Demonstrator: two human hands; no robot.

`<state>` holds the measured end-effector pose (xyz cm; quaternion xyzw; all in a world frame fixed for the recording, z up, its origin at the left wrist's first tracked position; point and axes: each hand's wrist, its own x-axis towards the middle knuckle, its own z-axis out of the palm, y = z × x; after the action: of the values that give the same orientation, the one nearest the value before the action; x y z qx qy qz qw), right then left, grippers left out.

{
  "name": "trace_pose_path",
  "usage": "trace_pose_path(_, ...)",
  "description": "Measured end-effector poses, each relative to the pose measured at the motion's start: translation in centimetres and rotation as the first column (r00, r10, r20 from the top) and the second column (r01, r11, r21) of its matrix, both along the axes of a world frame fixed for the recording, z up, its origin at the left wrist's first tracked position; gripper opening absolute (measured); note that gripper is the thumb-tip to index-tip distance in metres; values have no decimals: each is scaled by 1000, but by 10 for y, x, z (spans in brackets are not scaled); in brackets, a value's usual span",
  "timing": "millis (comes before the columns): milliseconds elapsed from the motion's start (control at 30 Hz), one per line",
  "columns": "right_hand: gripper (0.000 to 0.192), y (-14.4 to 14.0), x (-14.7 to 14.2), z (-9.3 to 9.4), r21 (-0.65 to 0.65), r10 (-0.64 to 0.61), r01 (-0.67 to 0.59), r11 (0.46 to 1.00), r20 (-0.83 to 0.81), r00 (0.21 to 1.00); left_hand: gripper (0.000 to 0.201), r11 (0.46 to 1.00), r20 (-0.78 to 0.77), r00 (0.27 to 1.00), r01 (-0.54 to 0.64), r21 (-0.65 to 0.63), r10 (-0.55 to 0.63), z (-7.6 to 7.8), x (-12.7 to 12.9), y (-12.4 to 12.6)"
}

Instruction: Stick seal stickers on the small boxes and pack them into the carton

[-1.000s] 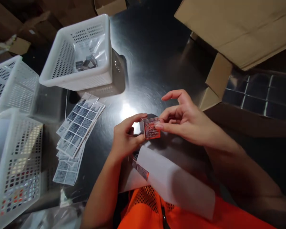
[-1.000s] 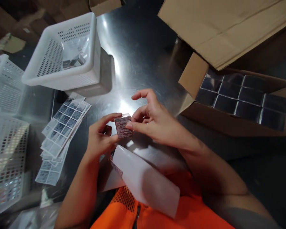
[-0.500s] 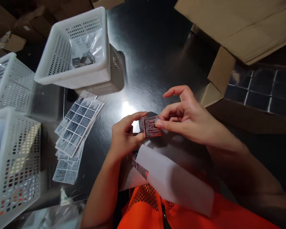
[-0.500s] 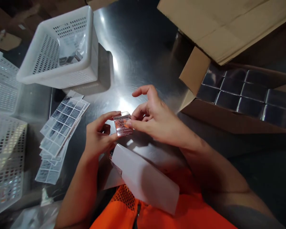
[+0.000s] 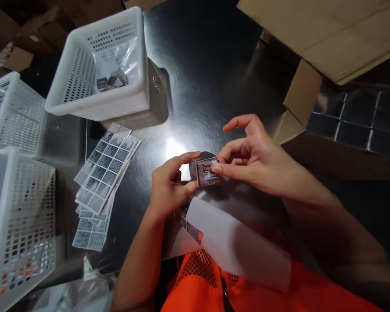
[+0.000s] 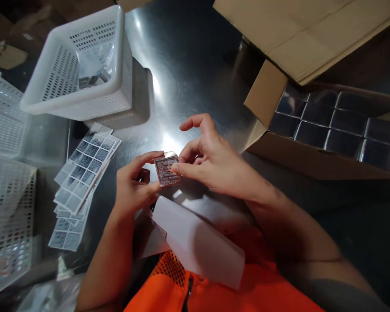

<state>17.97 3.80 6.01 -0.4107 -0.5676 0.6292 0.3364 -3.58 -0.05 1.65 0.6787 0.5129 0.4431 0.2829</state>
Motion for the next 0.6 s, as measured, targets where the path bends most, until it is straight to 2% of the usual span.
trace_pose_path(267, 56, -2, -1, -3, 48, -17, 17, 999, 8, 1000, 47, 998, -12, 999, -34, -44, 34, 2, 1, -1)
trace_pose_path(367, 56, -5, -4, -5, 104, -71, 67, 992, 41, 997, 48, 998, 1, 999, -44, -52, 44, 3, 4, -3)
trace_pose_path(433, 56, -5, -4, -6, 177, -133, 110, 978, 124, 983, 50, 996, 21, 998, -53, -75, 55, 3, 7, -4)
trace_pose_path(500, 56, -3, -2, -7, 317, -272, 183, 931, 266, 925, 52, 987, 29, 993, -110, -113, 114, 2, 10, -4)
trace_pose_path(567, 57, -1, 1, -8, 471, -418, 228, 852, 352, 838, 54, 963, 4, 970, -241, -122, 243, 1, 11, -4)
trace_pose_path(600, 57, -1, 2, -8, 521, -443, 218, 825, 357, 822, 55, 940, -18, 945, -327, -101, 327, 0, 11, -3)
